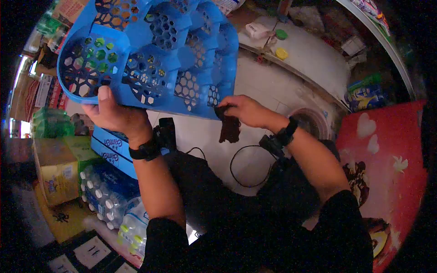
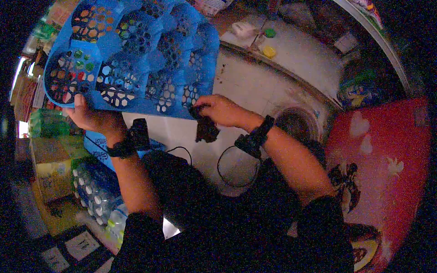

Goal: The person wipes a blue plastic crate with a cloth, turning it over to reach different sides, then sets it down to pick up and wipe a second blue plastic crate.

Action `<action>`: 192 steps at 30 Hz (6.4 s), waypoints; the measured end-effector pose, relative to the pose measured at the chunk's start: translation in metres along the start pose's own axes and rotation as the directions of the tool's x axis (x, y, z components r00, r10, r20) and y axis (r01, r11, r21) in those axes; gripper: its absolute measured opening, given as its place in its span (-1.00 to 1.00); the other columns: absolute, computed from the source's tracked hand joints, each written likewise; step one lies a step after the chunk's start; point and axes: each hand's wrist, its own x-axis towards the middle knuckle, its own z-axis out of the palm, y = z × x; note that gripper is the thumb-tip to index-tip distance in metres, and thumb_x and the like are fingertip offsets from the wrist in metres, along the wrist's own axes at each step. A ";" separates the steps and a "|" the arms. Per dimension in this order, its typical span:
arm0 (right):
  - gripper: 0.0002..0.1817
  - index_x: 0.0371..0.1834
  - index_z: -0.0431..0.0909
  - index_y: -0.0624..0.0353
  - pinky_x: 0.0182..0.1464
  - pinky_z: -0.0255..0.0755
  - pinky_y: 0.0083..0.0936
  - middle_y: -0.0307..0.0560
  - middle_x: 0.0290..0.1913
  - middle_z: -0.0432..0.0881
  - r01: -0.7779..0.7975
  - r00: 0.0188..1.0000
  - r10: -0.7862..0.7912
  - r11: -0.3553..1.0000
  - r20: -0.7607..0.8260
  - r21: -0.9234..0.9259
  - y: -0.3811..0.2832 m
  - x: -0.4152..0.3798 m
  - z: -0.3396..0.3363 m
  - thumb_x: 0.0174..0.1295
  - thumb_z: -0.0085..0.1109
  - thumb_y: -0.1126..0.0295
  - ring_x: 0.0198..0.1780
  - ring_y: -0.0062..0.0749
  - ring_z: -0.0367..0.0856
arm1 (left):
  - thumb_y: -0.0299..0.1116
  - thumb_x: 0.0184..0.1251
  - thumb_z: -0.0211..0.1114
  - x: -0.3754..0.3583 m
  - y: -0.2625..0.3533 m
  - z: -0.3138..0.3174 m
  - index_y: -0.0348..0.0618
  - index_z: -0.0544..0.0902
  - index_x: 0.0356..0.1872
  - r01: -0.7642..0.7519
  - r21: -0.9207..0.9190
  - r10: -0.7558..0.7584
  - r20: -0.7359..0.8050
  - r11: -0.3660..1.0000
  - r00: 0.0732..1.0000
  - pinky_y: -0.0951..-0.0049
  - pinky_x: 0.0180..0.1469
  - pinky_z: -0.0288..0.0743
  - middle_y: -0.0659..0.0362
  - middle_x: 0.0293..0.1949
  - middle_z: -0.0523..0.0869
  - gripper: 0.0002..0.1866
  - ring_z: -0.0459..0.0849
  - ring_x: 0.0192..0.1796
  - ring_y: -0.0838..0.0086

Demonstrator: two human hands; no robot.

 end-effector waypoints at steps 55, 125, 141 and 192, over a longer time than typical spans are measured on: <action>-0.73 0.05 0.70 0.23 0.01 0.60 -0.45 -0.11 -0.11 0.78 0.473 0.310 -0.403 0.851 -0.861 -0.228 -0.064 -0.016 -0.110 0.35 0.33 0.37 -0.11 -0.46 0.72 | 0.20 0.34 -0.02 0.026 -0.013 -0.032 -0.14 0.51 0.36 0.445 -0.281 -0.468 -0.016 0.850 0.884 -0.05 0.29 0.50 -0.02 0.28 0.61 -0.25 0.63 0.23 0.04; -0.47 0.08 0.58 0.15 0.01 0.60 -0.04 0.20 -0.02 0.72 -0.178 0.342 -0.546 0.761 -0.765 -0.624 -0.096 -0.059 -0.163 0.01 0.51 0.32 0.01 0.14 0.71 | -0.20 0.01 0.50 -0.056 -0.002 -0.044 -0.15 0.16 0.56 0.840 -0.259 -0.432 0.764 0.476 0.480 -0.14 0.44 0.39 -0.09 0.47 0.34 0.04 0.46 0.42 -0.05; -0.54 0.12 0.62 0.16 -0.05 0.64 -0.30 0.10 -0.16 0.80 0.001 0.192 -0.635 0.763 -0.748 -0.647 -0.068 -0.059 -0.173 0.14 0.50 0.37 -0.11 -0.06 0.80 | 0.03 0.08 0.22 -0.061 -0.009 -0.047 -0.11 0.24 0.53 0.797 -0.307 -0.419 0.721 0.521 0.552 -0.10 0.37 0.41 -0.06 0.44 0.38 -0.07 0.49 0.35 -0.05; -0.53 0.00 0.67 0.21 -0.14 0.61 -0.20 0.14 -0.24 0.73 -0.006 0.028 -0.481 0.877 -0.876 -0.481 -0.103 -0.060 -0.164 0.24 0.45 0.05 -0.24 0.02 0.74 | 0.17 0.07 0.59 -0.088 -0.008 -0.037 -0.19 0.19 0.55 0.762 -0.146 -0.447 0.734 0.631 0.511 0.03 0.37 0.43 -0.01 0.42 0.40 0.13 0.47 0.37 0.11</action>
